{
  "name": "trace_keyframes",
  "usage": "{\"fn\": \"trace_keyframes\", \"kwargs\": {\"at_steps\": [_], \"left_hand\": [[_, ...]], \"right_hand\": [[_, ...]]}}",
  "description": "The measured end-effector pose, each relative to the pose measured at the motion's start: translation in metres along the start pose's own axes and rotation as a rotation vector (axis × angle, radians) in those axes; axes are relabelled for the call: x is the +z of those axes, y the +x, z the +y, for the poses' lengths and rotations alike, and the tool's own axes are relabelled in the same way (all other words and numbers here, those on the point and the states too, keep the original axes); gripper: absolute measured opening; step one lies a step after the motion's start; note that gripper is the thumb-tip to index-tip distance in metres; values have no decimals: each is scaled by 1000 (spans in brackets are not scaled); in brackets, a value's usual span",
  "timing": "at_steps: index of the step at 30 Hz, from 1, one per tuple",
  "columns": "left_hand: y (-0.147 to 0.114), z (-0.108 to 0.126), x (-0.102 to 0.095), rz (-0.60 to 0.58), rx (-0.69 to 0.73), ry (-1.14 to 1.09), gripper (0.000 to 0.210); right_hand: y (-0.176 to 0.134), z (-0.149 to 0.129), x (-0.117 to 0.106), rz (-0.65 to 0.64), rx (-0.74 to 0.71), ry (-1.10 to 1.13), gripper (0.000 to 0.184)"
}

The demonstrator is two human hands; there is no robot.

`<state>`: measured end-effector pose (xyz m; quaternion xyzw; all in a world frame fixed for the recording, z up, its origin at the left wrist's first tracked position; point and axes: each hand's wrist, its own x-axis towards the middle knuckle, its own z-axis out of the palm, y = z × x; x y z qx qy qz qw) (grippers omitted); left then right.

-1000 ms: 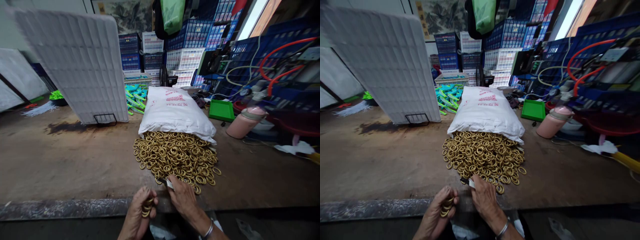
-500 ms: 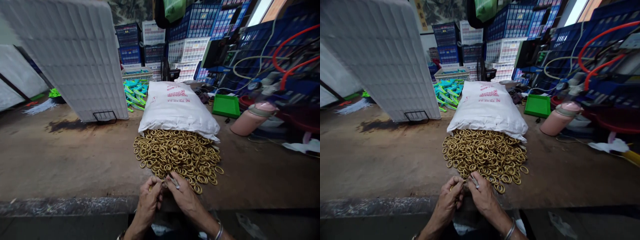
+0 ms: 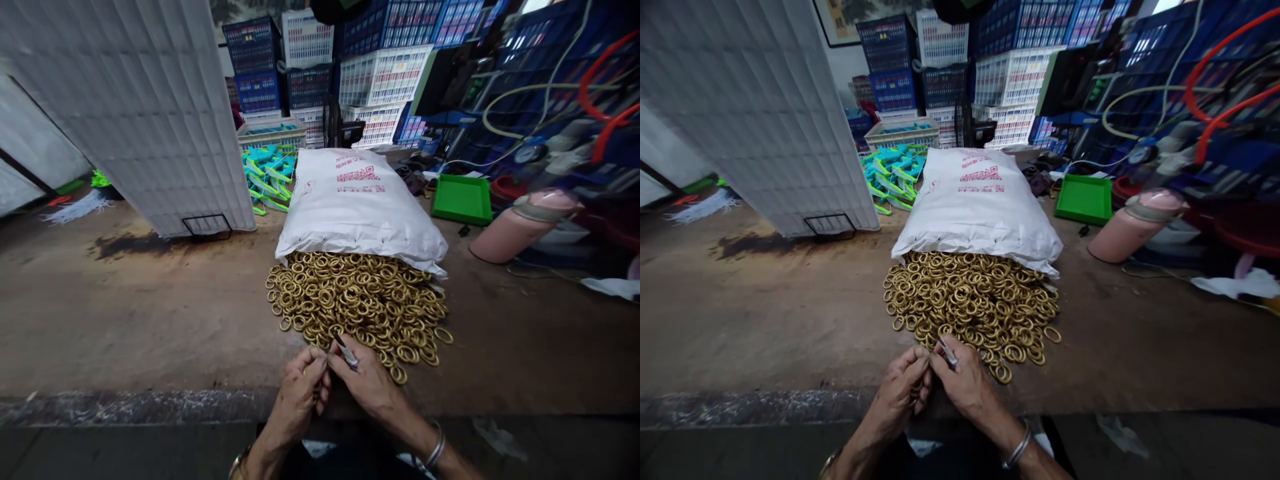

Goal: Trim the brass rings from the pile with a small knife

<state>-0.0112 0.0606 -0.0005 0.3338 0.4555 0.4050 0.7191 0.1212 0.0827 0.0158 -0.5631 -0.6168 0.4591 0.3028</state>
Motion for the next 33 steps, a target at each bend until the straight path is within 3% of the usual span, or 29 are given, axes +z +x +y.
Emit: {"fn": "trace_keyframes", "kwargs": {"at_steps": [8, 12, 19, 26, 33], "left_hand": [[-2, 0, 2, -35, -41, -105, 23], [-4, 2, 5, -8, -46, -167, 21], [-4, 3, 9, 37, -37, -175, 23], [-6, 0, 8, 50, -12, -120, 26], [-12, -2, 7, 22, 28, -64, 27]], "right_hand": [[2, 12, -1, -29, -31, 52, 19], [-3, 21, -2, 71, -91, -183, 20], [-16, 29, 1, 99, -252, -627, 20], [-18, 31, 2, 135, -282, -677, 25], [-21, 24, 2, 55, -266, -695, 29]]}}
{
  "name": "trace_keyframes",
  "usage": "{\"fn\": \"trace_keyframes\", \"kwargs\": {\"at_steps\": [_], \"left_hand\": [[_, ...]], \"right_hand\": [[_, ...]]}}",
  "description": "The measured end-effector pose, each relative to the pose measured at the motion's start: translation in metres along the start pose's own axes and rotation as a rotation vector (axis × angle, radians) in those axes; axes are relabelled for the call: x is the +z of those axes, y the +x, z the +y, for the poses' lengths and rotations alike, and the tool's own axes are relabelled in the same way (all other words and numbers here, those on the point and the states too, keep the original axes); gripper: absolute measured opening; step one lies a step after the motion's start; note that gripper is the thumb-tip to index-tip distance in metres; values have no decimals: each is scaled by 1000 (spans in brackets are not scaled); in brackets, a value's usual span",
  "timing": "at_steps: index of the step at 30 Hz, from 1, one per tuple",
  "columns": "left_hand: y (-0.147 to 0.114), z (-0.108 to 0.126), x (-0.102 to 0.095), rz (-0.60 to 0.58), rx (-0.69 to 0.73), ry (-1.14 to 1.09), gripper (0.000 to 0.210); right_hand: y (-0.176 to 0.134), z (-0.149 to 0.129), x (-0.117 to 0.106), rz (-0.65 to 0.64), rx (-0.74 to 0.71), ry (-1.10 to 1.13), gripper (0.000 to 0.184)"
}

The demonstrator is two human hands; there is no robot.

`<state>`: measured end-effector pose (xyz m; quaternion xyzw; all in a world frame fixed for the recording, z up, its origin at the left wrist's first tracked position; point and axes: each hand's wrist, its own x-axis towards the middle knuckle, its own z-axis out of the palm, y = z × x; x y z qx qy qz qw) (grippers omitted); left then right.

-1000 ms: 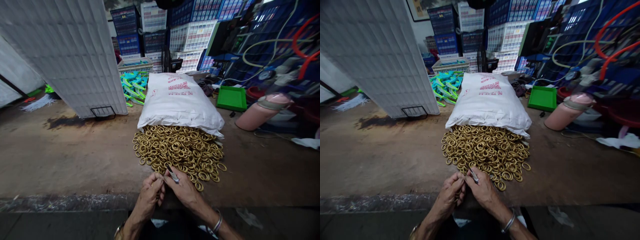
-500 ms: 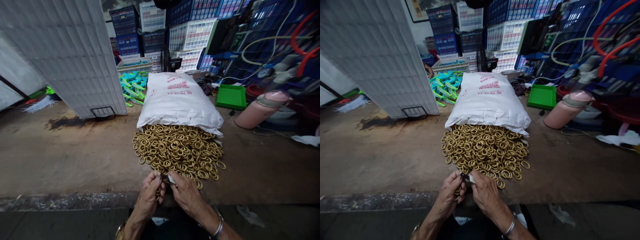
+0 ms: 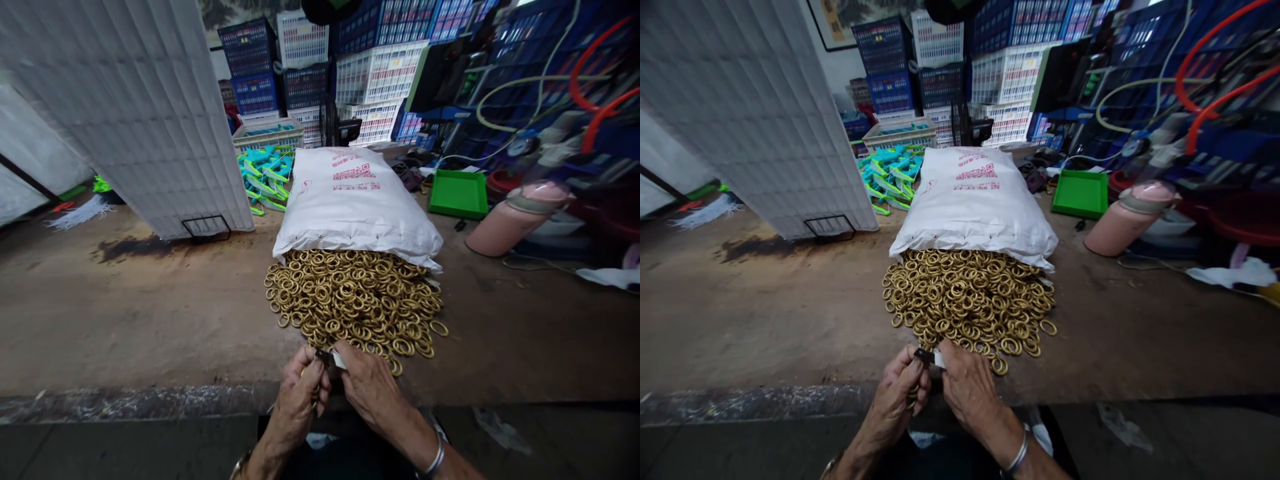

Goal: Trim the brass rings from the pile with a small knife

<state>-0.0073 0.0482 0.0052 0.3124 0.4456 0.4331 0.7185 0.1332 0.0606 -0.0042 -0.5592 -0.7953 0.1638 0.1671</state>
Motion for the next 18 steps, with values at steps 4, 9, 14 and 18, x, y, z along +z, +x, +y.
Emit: {"fn": "trace_keyframes", "kwargs": {"at_steps": [4, 9, 14, 18], "left_hand": [[-14, 5, 1, -34, -4, -43, 24], [-26, 8, 2, -120, -37, -158, 25], [-15, 5, -5, -1, -53, -245, 28], [-10, 8, -8, 62, -60, -287, 23]], "right_hand": [[0, 2, -1, 42, -14, -45, 27], [9, 7, -10, 122, 77, -105, 21], [20, 7, -7, 199, 14, -123, 33], [26, 7, 5, 206, 37, -216, 41]]}}
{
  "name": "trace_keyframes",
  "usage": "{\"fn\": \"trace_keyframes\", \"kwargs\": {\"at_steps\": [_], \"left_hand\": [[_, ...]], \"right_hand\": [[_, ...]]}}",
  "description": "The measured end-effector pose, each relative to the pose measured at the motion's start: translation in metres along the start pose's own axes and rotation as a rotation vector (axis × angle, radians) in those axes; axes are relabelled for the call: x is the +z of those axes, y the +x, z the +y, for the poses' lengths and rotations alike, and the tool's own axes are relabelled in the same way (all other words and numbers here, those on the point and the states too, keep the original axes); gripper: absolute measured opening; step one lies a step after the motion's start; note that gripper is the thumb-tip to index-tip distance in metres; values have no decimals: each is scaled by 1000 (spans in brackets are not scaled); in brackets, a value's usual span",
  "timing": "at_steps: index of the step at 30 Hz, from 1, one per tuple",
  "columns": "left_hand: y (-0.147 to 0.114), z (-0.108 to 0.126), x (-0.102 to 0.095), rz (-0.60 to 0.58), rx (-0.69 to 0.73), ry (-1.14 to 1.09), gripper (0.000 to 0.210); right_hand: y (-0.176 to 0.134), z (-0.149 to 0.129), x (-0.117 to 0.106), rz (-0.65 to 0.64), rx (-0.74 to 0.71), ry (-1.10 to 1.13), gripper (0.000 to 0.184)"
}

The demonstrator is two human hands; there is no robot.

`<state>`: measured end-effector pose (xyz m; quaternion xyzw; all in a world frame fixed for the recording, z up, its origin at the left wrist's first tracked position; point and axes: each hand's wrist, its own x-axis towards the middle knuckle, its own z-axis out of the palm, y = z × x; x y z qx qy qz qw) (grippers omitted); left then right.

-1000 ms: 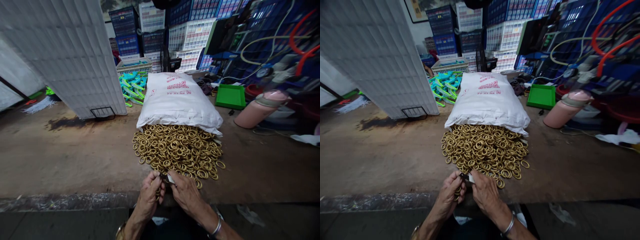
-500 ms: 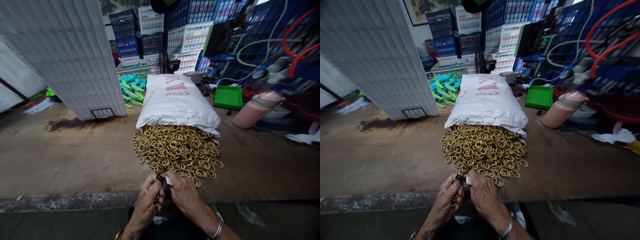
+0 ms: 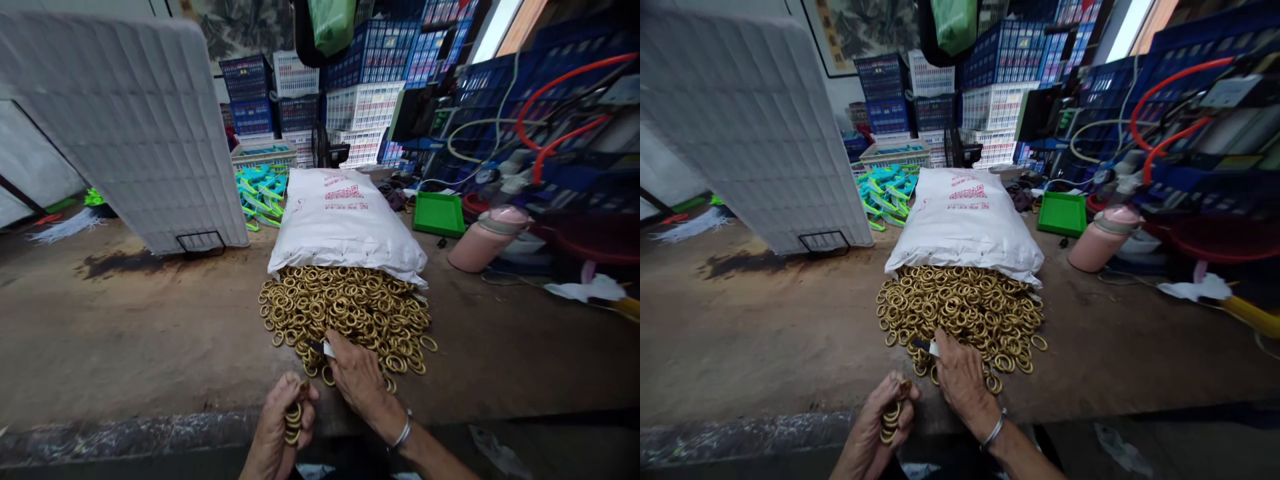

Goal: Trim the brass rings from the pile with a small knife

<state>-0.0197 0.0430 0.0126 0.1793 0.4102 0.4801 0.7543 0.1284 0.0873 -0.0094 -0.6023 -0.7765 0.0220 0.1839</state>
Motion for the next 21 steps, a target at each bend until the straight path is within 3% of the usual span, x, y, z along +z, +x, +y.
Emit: {"fn": "trace_keyframes", "kwargs": {"at_steps": [5, 9, 14, 21], "left_hand": [[1, 3, 1, 0, -71, -93, 33], [6, 2, -2, 7, -61, -120, 24], [12, -1, -4, 25, -85, -132, 23], [20, -5, 5, -23, 21, 16, 28]], "right_hand": [[1, -4, 4, -36, 72, -44, 42], [3, -4, 2, -52, 100, -53, 44], [8, -3, -3, -102, 124, 32, 29], [8, 6, -3, -51, 130, 148, 20]]}}
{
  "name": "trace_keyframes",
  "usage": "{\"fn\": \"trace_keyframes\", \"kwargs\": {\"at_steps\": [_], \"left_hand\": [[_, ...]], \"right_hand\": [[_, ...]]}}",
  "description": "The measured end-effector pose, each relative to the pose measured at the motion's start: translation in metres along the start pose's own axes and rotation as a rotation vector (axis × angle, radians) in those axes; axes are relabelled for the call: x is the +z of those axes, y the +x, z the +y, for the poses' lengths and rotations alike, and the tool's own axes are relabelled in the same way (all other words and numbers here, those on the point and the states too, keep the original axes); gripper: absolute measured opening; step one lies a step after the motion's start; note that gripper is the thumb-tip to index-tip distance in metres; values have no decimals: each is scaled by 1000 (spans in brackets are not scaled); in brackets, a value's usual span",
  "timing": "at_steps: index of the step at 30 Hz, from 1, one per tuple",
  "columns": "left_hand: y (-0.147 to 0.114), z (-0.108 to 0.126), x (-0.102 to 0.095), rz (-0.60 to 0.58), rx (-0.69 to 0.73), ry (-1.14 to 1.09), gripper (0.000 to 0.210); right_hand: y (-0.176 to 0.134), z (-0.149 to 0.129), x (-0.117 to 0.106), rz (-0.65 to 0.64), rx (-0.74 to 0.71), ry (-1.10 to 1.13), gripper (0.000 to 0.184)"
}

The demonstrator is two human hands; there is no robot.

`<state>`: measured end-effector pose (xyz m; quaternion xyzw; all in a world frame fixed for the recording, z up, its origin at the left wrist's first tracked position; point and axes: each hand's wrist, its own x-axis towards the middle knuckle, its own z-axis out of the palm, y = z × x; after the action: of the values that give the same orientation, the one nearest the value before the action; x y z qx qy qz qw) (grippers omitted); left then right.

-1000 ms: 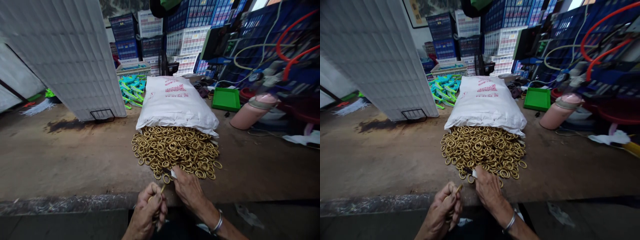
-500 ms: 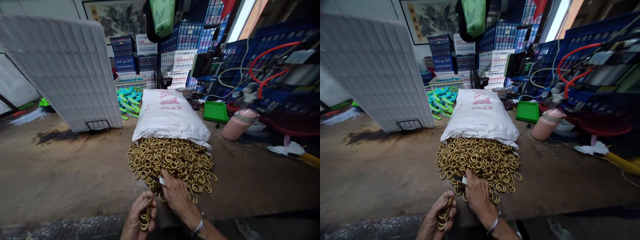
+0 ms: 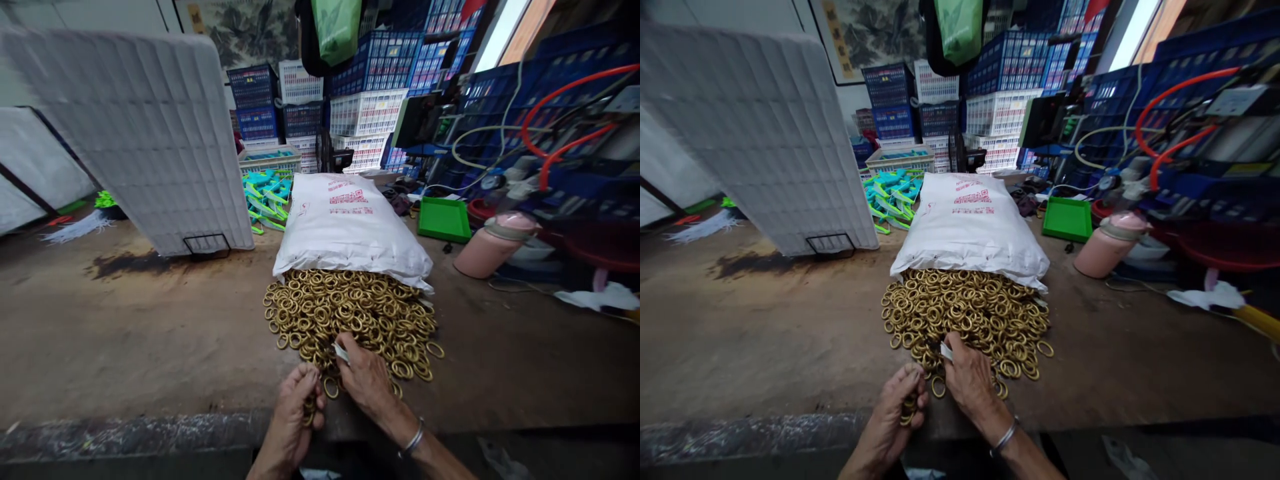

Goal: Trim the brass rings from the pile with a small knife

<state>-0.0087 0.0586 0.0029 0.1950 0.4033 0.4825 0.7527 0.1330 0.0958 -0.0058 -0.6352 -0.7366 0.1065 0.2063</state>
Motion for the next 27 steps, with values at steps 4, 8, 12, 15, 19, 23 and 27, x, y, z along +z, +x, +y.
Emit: {"fn": "trace_keyframes", "kwargs": {"at_steps": [4, 8, 12, 15, 19, 23, 27], "left_hand": [[4, -2, 7, 73, 71, 172, 41], [7, -5, 10, 56, 90, 262, 41], [7, -7, 10, 39, 97, 290, 35], [7, -7, 9, 52, 101, 332, 35], [6, -4, 11, 90, 128, 486, 35], [7, -3, 14, 65, 167, 563, 32], [10, -5, 11, 17, 85, 473, 33]], "right_hand": [[-4, 0, -5, -1, -16, 159, 16], [-9, -7, -10, -53, -55, 373, 12], [-10, -12, -12, -94, -54, 537, 14], [-11, -14, -12, -121, -21, 590, 14], [-11, -13, -12, -123, 43, 619, 19], [-9, -12, -10, -111, 124, 651, 21], [-6, -11, -8, -149, 194, 703, 24]]}}
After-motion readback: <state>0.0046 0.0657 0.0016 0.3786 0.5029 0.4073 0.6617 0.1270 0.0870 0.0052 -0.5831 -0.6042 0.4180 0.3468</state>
